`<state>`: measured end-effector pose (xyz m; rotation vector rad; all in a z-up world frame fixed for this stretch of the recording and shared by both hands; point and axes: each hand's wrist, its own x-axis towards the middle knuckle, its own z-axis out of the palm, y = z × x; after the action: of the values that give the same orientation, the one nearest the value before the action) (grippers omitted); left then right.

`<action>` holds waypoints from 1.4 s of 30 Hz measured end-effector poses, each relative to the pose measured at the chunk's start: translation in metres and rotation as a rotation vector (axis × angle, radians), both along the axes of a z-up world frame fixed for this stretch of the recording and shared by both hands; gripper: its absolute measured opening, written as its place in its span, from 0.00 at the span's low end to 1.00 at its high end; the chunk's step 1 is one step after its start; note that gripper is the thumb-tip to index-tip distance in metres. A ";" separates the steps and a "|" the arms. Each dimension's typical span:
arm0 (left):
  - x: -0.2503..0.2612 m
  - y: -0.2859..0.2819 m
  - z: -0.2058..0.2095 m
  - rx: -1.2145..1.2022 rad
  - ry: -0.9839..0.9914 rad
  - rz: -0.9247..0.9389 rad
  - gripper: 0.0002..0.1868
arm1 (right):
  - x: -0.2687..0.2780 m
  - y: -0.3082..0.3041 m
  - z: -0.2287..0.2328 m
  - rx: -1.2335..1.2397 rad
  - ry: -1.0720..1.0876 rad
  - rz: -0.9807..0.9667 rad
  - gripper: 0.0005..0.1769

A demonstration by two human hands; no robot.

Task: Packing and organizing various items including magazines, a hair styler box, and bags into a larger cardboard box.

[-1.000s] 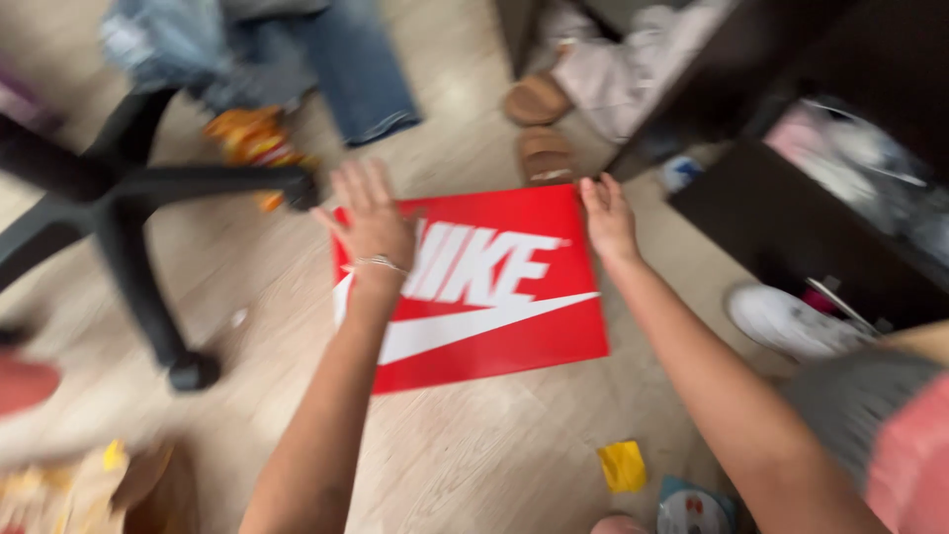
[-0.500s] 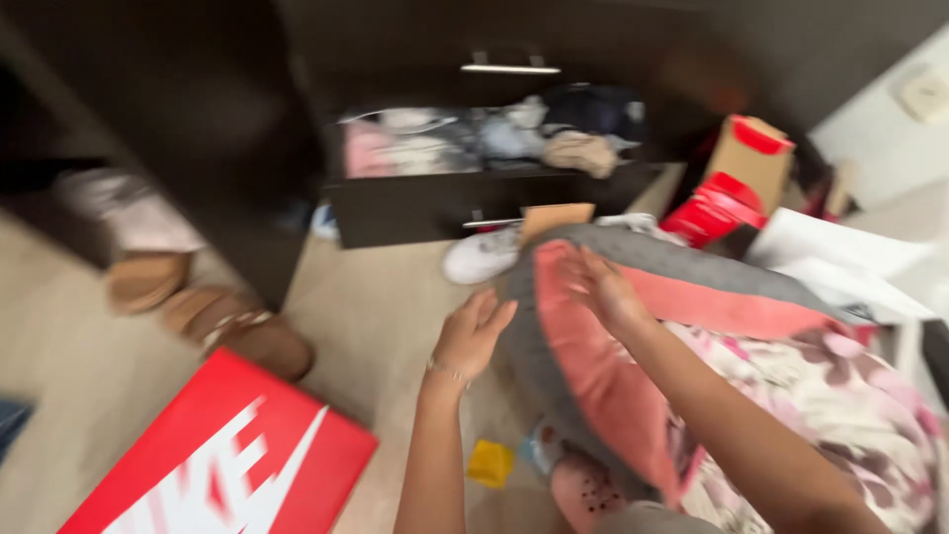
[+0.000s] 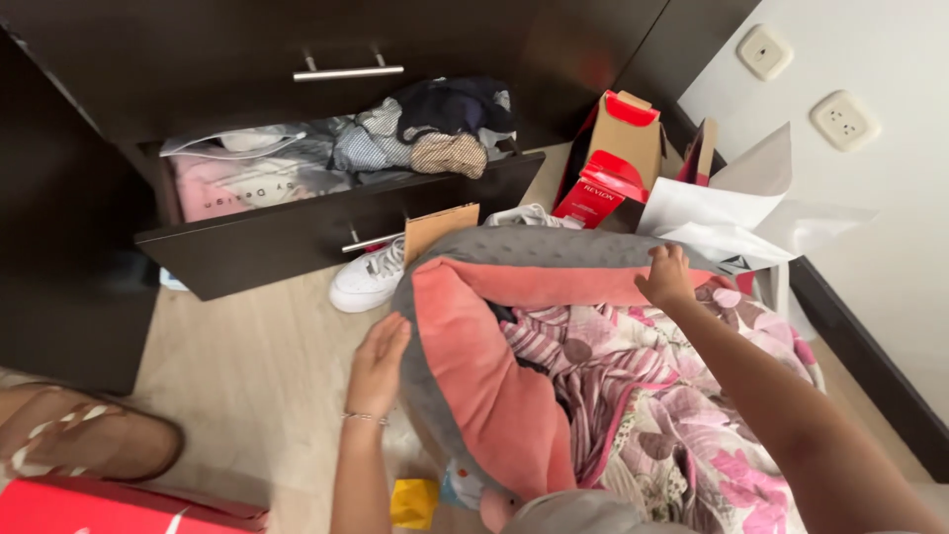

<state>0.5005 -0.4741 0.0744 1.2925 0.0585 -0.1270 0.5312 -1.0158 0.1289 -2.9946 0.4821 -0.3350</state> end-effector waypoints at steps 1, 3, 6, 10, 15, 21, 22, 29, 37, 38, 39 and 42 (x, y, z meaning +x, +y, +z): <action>0.001 -0.001 0.005 -0.004 -0.002 0.004 0.29 | -0.001 -0.004 0.007 -0.004 -0.002 0.004 0.34; 0.004 0.000 0.016 0.033 0.017 0.042 0.28 | -0.002 -0.009 0.018 -0.297 0.157 0.033 0.36; 0.013 -0.009 0.027 0.106 0.029 0.055 0.28 | 0.006 -0.029 0.022 -0.466 0.204 0.076 0.32; 0.018 -0.027 0.052 0.169 0.033 0.066 0.28 | 0.048 -0.074 -0.018 -0.411 0.150 0.190 0.25; 0.005 -0.043 0.040 0.317 -0.011 0.126 0.25 | 0.100 -0.027 -0.012 -0.369 0.046 0.418 0.25; -0.013 -0.025 -0.010 0.390 0.064 0.164 0.23 | 0.174 -0.042 -0.054 0.201 -0.072 0.062 0.32; -0.014 -0.025 -0.003 0.392 0.065 0.168 0.23 | 0.182 -0.051 -0.064 0.203 -0.071 0.066 0.32; -0.015 -0.013 0.012 0.467 0.108 0.228 0.23 | 0.213 -0.072 -0.082 1.532 -0.452 -0.485 0.21; -0.015 -0.020 0.013 0.492 0.153 0.219 0.22 | 0.295 -0.169 -0.171 2.015 -0.716 -0.656 0.11; -0.016 -0.019 0.015 0.495 0.147 0.217 0.22 | 0.307 -0.180 -0.185 2.037 -0.747 -0.636 0.10; -0.017 -0.020 0.015 0.497 0.142 0.211 0.22 | 0.315 -0.194 -0.199 2.054 -0.780 -0.618 0.09; -0.023 -0.013 0.005 0.482 0.139 0.202 0.23 | 0.306 -0.182 -0.174 2.092 -0.838 -0.584 0.06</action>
<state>0.4770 -0.4868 0.0792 1.7479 0.3552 -0.0277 0.8369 -1.1975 -0.0447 -0.5846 0.7659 -0.5205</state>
